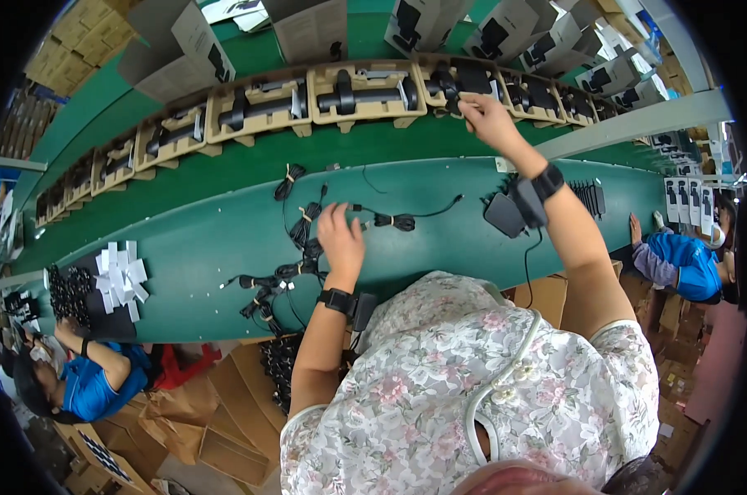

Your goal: Assembling small electronic components and cable harnesses on a production line.

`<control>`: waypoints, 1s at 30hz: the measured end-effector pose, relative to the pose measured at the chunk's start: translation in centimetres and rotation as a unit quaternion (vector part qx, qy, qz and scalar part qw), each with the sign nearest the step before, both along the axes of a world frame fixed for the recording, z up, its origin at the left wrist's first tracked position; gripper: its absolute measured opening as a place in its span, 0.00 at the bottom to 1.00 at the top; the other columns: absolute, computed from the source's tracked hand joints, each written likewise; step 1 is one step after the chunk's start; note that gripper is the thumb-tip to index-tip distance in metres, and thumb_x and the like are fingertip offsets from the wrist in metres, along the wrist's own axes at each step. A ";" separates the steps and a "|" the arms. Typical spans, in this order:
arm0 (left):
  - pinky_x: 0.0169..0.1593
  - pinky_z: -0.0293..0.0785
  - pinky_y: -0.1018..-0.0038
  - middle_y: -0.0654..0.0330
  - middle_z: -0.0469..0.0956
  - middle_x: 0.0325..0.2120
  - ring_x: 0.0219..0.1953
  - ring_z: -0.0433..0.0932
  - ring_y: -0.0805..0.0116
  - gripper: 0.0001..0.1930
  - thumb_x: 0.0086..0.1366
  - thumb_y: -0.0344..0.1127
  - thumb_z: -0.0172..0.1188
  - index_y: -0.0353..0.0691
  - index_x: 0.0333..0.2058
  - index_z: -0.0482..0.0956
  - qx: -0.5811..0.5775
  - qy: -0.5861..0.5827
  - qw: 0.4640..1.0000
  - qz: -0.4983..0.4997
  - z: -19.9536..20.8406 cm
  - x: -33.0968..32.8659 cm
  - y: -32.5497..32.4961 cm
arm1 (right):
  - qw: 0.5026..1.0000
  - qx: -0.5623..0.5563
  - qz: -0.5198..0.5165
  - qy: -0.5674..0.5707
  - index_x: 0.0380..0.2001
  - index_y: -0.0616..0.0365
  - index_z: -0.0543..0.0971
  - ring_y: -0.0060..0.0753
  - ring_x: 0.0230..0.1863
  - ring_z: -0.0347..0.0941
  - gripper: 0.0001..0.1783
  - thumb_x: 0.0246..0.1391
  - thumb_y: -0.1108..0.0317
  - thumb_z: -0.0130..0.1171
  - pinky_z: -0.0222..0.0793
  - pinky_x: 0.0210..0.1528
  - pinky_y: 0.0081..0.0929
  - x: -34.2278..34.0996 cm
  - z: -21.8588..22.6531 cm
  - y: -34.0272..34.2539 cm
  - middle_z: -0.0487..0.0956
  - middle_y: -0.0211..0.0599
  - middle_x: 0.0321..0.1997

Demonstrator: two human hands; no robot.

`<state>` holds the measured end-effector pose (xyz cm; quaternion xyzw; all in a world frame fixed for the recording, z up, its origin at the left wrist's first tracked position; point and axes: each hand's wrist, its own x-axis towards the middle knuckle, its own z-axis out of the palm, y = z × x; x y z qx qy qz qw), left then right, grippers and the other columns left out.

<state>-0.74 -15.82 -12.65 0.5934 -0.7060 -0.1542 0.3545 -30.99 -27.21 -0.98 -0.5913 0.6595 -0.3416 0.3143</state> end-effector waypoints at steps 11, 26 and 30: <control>0.58 0.54 0.59 0.57 0.68 0.49 0.55 0.62 0.59 0.14 0.56 0.32 0.52 0.38 0.42 0.70 -0.091 -0.190 0.977 0.031 -2.0 2.3 0.8 | 0.966 0.253 -0.047 -0.002 0.22 0.61 0.71 0.21 0.14 0.62 0.16 0.57 0.61 0.48 0.57 0.15 0.21 -7.4 1.6 -11.2 0.72 0.32 0.17; 0.58 0.54 0.59 0.58 0.68 0.48 0.55 0.62 0.60 0.13 0.55 0.32 0.51 0.38 0.41 0.71 -0.072 -0.211 0.974 0.047 -2.2 3.3 1.6 | 0.899 -0.169 -0.120 0.386 0.37 0.60 0.70 0.56 0.37 0.71 0.15 0.53 0.59 0.49 0.67 0.39 0.44 -0.7 -8.2 -11.5 0.76 0.48 0.33; 0.58 0.54 0.60 0.57 0.68 0.49 0.55 0.62 0.59 0.14 0.55 0.32 0.52 0.38 0.41 0.71 -0.071 -0.212 0.973 0.048 -2.3 3.9 1.6 | 0.847 -0.107 -0.124 0.506 0.34 0.55 0.75 0.52 0.41 0.70 0.14 0.51 0.57 0.50 0.67 0.41 0.45 1.1 -6.0 -10.3 0.75 0.46 0.37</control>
